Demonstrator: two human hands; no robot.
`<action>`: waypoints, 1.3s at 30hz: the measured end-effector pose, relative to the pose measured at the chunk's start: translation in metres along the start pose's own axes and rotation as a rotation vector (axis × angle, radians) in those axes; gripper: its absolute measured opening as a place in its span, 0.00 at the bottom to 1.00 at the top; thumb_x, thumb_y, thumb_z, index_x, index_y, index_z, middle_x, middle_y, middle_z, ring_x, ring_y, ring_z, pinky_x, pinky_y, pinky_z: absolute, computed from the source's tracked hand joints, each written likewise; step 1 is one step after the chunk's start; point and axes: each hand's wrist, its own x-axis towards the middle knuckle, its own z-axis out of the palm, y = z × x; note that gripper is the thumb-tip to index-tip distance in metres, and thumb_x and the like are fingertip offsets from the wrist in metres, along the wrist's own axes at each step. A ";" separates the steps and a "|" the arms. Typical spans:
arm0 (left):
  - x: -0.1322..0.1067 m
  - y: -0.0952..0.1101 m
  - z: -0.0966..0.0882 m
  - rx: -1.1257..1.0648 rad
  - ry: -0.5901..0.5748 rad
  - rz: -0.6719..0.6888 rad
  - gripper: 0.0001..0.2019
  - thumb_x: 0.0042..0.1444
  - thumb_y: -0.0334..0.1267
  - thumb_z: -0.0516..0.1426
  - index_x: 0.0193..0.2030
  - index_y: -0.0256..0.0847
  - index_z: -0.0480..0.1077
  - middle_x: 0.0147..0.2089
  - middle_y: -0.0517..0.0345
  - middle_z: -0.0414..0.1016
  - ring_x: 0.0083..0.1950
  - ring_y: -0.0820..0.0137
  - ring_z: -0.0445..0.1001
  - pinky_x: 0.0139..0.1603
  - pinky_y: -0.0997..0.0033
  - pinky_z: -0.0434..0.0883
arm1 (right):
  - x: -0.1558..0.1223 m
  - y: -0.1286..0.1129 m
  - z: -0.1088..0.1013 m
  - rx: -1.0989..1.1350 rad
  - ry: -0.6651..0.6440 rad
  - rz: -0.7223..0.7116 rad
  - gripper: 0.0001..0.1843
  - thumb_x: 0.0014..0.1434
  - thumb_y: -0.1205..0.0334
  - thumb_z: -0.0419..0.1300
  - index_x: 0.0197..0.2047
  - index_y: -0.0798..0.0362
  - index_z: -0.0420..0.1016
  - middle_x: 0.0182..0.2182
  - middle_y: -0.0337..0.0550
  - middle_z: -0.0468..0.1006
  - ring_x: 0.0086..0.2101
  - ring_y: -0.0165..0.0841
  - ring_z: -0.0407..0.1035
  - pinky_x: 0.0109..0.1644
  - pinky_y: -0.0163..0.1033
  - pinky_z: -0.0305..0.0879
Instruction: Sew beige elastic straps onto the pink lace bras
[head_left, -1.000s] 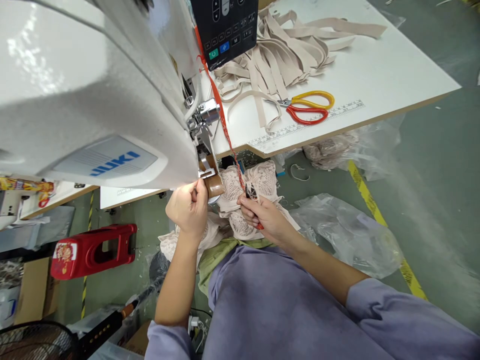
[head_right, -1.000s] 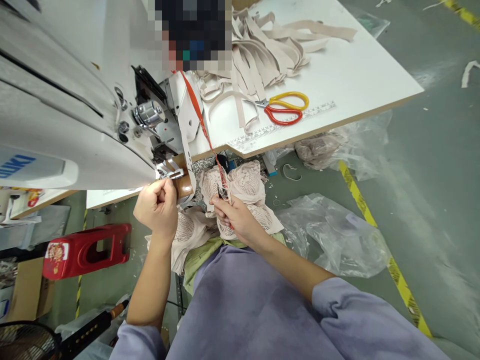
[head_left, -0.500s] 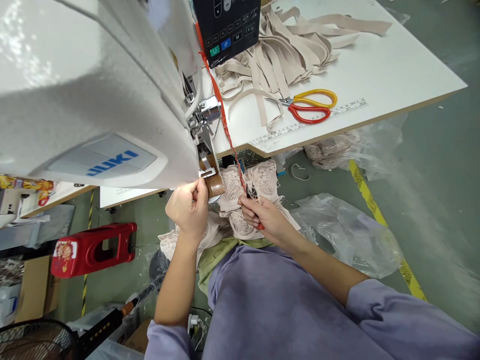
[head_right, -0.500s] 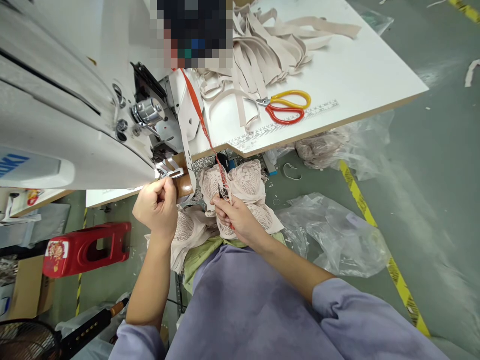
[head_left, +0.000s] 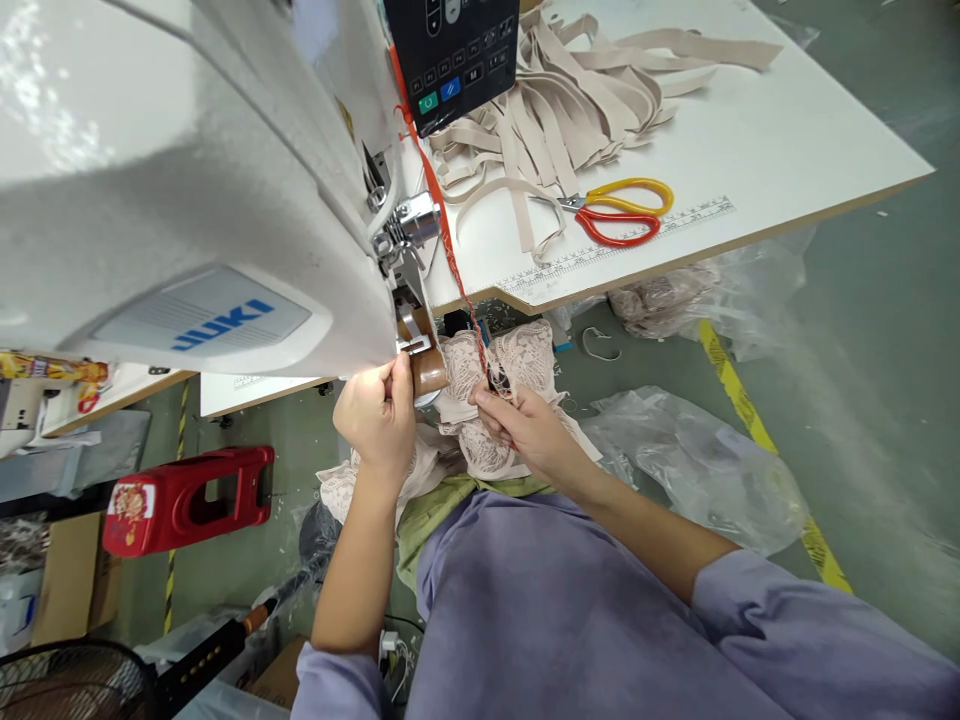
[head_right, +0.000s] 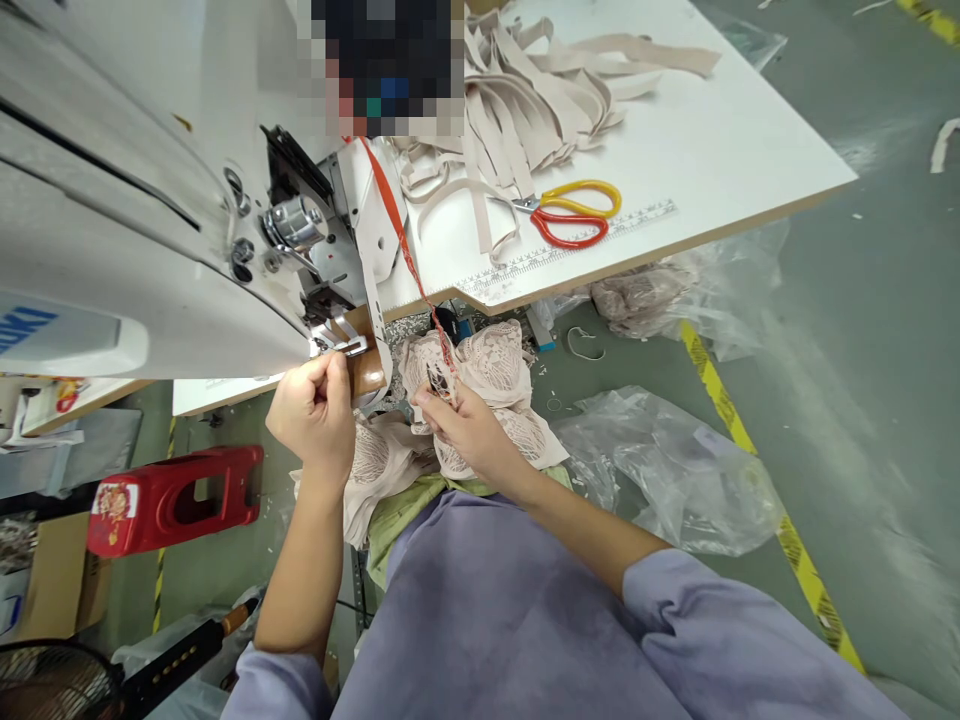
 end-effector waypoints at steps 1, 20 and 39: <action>0.000 0.001 -0.001 0.009 -0.003 -0.015 0.21 0.66 0.43 0.53 0.21 0.41 0.69 0.19 0.63 0.61 0.25 0.72 0.59 0.29 0.68 0.53 | 0.003 -0.007 0.002 -0.119 0.027 -0.077 0.13 0.64 0.49 0.58 0.37 0.50 0.69 0.21 0.31 0.59 0.20 0.25 0.50 0.25 0.34 0.49; 0.006 -0.002 -0.022 0.026 -0.173 0.034 0.09 0.61 0.43 0.59 0.34 0.42 0.76 0.20 0.64 0.69 0.25 0.72 0.65 0.30 0.70 0.57 | 0.056 -0.088 0.029 -1.176 -0.071 -0.579 0.07 0.59 0.66 0.57 0.33 0.52 0.78 0.34 0.41 0.80 0.35 0.35 0.71 0.39 0.37 0.59; -0.084 -0.022 -0.027 -0.439 -0.088 0.367 0.18 0.53 0.23 0.60 0.51 0.40 0.70 0.47 0.46 0.79 0.49 0.64 0.78 0.50 0.62 0.77 | 0.042 -0.023 -0.073 -0.776 0.341 -0.436 0.15 0.66 0.49 0.53 0.42 0.51 0.73 0.34 0.42 0.75 0.37 0.37 0.69 0.48 0.43 0.63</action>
